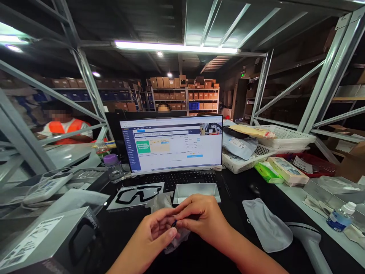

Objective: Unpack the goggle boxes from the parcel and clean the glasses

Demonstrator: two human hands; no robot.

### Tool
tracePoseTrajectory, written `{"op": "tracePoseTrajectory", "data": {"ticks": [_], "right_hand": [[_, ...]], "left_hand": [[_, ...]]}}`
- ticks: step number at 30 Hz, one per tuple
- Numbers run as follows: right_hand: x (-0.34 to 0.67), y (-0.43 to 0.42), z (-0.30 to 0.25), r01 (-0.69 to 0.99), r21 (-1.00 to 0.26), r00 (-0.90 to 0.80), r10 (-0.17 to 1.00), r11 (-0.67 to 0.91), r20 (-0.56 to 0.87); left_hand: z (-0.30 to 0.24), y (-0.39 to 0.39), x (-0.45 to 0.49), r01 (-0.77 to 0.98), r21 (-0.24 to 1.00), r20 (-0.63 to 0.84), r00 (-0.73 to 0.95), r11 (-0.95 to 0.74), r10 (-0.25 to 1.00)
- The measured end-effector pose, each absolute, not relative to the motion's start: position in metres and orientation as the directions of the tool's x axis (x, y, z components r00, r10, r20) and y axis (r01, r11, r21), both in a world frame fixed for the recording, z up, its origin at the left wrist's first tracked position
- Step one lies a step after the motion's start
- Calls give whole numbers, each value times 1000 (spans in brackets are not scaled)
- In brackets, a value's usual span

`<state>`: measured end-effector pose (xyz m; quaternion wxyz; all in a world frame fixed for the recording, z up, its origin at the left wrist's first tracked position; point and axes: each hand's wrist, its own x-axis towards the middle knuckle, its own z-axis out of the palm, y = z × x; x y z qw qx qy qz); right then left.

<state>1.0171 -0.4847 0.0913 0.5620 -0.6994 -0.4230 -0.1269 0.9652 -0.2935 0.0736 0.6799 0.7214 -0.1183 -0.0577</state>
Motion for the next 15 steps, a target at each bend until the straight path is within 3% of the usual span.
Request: {"op": "tracePoseTrajectory", "data": {"ticks": [6, 15], "right_hand": [[1013, -481, 84, 813, -572, 564, 391, -108, 728], [1011, -480, 80, 817, -549, 575, 338, -178, 745]], "left_hand": [[73, -296, 964, -129, 974, 110, 988, -184, -112], [70, -294, 965, -132, 976, 129, 991, -172, -31]]}}
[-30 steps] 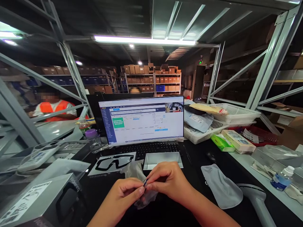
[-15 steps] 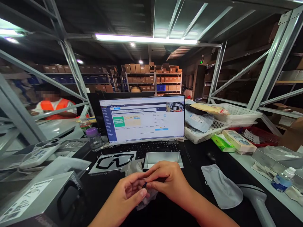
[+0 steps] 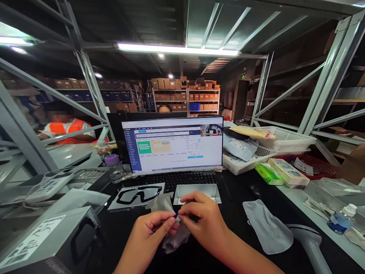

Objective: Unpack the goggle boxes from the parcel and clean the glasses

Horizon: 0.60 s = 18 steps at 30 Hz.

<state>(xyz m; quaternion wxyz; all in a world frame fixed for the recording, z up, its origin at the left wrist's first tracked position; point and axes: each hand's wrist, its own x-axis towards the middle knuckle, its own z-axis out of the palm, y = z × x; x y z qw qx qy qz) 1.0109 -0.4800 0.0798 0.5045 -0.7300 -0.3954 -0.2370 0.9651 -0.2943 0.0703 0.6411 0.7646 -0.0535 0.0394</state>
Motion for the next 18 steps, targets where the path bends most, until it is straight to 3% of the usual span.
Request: {"op": "tracePoseTrajectory", "data": {"ticks": [7, 18], "right_hand": [[1008, -489, 80, 836, -468, 546, 509, -286, 665], [1015, -487, 87, 777, -598, 606, 496, -199, 622]], "left_hand": [[77, -294, 966, -167, 966, 158, 986, -197, -58], [82, -294, 963, -140, 971, 110, 981, -194, -158]]}}
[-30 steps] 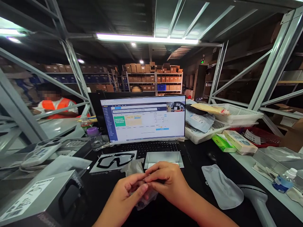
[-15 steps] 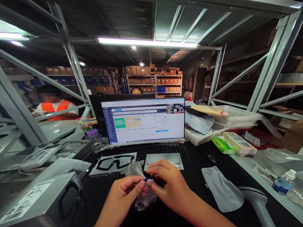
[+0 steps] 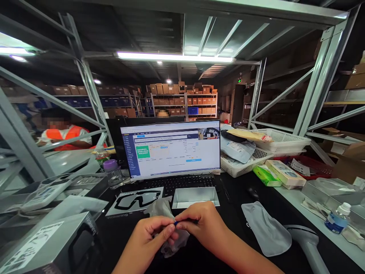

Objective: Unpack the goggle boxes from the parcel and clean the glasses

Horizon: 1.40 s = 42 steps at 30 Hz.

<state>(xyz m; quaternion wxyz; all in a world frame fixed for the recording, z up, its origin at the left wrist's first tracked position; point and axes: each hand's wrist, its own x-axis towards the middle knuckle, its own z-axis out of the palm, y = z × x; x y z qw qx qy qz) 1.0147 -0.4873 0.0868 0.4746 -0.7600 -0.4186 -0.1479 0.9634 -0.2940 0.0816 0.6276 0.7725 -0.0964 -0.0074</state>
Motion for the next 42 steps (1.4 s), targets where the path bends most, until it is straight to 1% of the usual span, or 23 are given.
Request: {"op": "tracePoseTrajectory", "data": {"ticks": [5, 8, 10, 12, 15, 17, 19, 20, 21, 23, 24, 25, 27, 29, 30, 31, 33, 35, 37, 39, 40, 41, 42], "right_hand": [[1017, -488, 87, 764, -620, 605, 529, -178, 594], [1017, -487, 86, 792, -577, 580, 541, -200, 609], [1015, -488, 87, 812, -540, 565, 531, -221, 631], [1014, -489, 89, 821, -518, 560, 510, -239, 653], [1017, -492, 89, 815, -512, 578, 437, -271, 689], [1022, -490, 84, 813, -482, 577, 344, -327, 740], [1026, -483, 76, 823, -395, 519, 254, -409, 816], [1027, -479, 71, 834, -330, 466, 244, -443, 850], [1027, -474, 67, 851, -253, 405, 267, -461, 875], [1025, -468, 63, 891, -97, 281, 372, -443, 885], [1023, -466, 62, 905, -33, 229, 420, -425, 878], [1020, -466, 63, 911, 26, 183, 457, -413, 870], [1017, -470, 67, 905, 144, 101, 530, -400, 842], [1016, -475, 73, 905, 250, 36, 649, -344, 760], [1016, -477, 75, 913, 276, 17, 705, -299, 709], [1016, -478, 77, 927, 274, 11, 747, -258, 664], [1015, -479, 79, 955, 216, 37, 807, -201, 590], [1013, -479, 79, 968, 161, 82, 848, -193, 524], [1011, -480, 78, 966, 136, 130, 873, -218, 471], [1012, -480, 75, 960, 89, 198, 869, -266, 454], [1013, -480, 72, 960, 40, 229, 857, -278, 462], [1014, -479, 70, 959, -34, 261, 836, -280, 483], [1016, -477, 68, 950, -138, 311, 801, -281, 512]], "left_hand": [[81, -292, 964, -99, 982, 63, 976, -161, -210], [78, -292, 964, -76, 984, 38, 973, -162, -226], [77, -292, 965, -91, 979, 45, 969, -180, -241], [76, -290, 967, -165, 959, 105, 963, -232, -250], [77, -287, 971, -317, 895, 235, 933, -315, -272], [77, -286, 974, -370, 873, 280, 914, -317, -294], [77, -284, 977, -359, 896, 281, 914, -261, -293], [77, -283, 978, -335, 918, 275, 924, -214, -267], [76, -282, 979, -301, 940, 261, 938, -161, -228], [75, -279, 980, -238, 969, 227, 963, -64, -142], [75, -278, 980, -219, 975, 213, 970, -45, -116], [76, -276, 980, -207, 977, 199, 973, -57, -118], [79, -273, 981, -200, 969, 168, 964, -143, -207], [83, -270, 981, -198, 953, 113, 934, -229, -340], [85, -268, 980, -192, 948, 77, 912, -252, -404], [87, -267, 980, -182, 946, 44, 891, -267, -453], [90, -264, 977, -162, 934, -24, 862, -320, -506], [93, -262, 974, -143, 912, -84, 852, -384, -516], [97, -262, 972, -148, 891, -109, 848, -429, -519], [99, -264, 971, -198, 861, -79, 857, -468, -509], [100, -264, 972, -235, 838, -48, 867, -493, -495], [100, -265, 973, -272, 810, -10, 879, -520, -476], [99, -266, 974, -301, 781, 29, 893, -547, -450]]}}
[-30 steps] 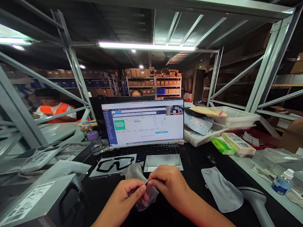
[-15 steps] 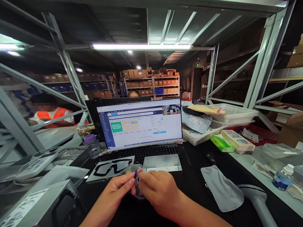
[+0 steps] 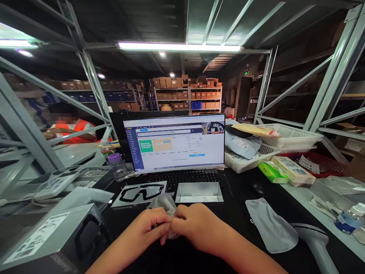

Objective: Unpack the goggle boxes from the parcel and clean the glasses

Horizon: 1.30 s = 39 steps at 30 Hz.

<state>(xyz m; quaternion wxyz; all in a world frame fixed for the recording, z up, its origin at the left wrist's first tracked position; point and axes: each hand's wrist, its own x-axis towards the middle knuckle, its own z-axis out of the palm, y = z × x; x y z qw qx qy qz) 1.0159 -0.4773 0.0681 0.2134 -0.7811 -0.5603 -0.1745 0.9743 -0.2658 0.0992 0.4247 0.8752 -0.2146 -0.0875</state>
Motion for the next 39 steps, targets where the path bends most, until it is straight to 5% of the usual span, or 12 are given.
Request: {"op": "tracePoseTrajectory", "data": {"ticks": [3, 7, 11, 15, 20, 23, 26, 30, 33, 39], "right_hand": [[1019, -468, 64, 788, -559, 577, 625, -257, 526], [1021, -457, 62, 361, -927, 831, 485, -96, 273], [1027, -454, 61, 96, -990, 861, 492, 99, 133], [1030, -456, 64, -76, -975, 848, 527, 210, 48], [1031, -457, 63, -248, -938, 792, 608, 243, -51], [1031, -459, 61, -200, -953, 756, 654, 228, -2], [1026, -466, 65, 57, -981, 720, 672, 186, 170], [1014, -478, 80, 517, -846, 649, 703, -129, 290], [1011, -482, 87, 689, -682, 604, 713, -244, 355], [1022, -482, 82, 855, -513, 402, 722, -76, 563]], "left_hand": [[92, -268, 978, -339, 708, 140, 927, -619, -348], [78, -276, 978, -484, 519, 418, 863, -704, -285], [67, -288, 976, -661, 138, 768, 542, -738, -342], [63, -291, 974, -569, -243, 856, 256, -786, -450], [60, -287, 973, -537, -358, 867, 112, -764, -485], [59, -285, 975, -553, -374, 866, 78, -744, -493], [62, -286, 977, -631, -250, 889, 152, -735, -433], [72, -285, 980, -684, 380, 742, 627, -623, -236], [77, -281, 982, -552, 735, 479, 834, -393, -276], [79, -278, 983, -284, 958, 253, 885, -23, -391]]}}
